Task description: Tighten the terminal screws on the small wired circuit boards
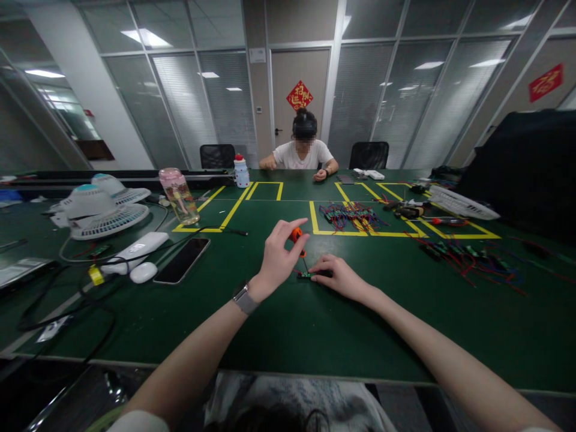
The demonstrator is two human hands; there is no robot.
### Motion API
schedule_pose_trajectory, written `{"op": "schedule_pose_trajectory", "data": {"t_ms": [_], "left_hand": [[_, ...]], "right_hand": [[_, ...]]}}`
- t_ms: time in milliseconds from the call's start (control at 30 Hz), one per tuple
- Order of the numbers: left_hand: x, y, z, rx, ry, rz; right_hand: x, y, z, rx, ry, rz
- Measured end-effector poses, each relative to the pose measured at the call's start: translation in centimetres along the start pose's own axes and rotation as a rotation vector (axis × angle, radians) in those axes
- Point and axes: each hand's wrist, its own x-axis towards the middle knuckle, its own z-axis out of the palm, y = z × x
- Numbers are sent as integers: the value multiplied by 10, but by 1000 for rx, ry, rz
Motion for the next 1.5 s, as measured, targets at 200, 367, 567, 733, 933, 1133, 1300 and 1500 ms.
{"op": "schedule_pose_trajectory", "data": {"t_ms": [200,367,567,733,933,1133,1300,1500], "left_hand": [[-1,2,0,-58,-52,-14],[-1,3,0,-5,-38,-5],[-2,0,2,-114,-79,-23],[-1,0,1,-7,1,7],[-1,1,2,-66,-34,-6],[-2,0,3,-13,-17,7],[-1,0,2,-56,-19,-15],[-2,-1,1,-30,-32,11]], "right_hand": [[0,0,0,5,-2,-4],[0,2,2,9,16,-8],[0,3,2,21,13,-14],[0,4,2,17,15,-21],[0,2,1,10,7,-1],[0,1,2,4,14,-2],[0,3,2,13,17,-10],[0,3,2,11,17,-16]]}}
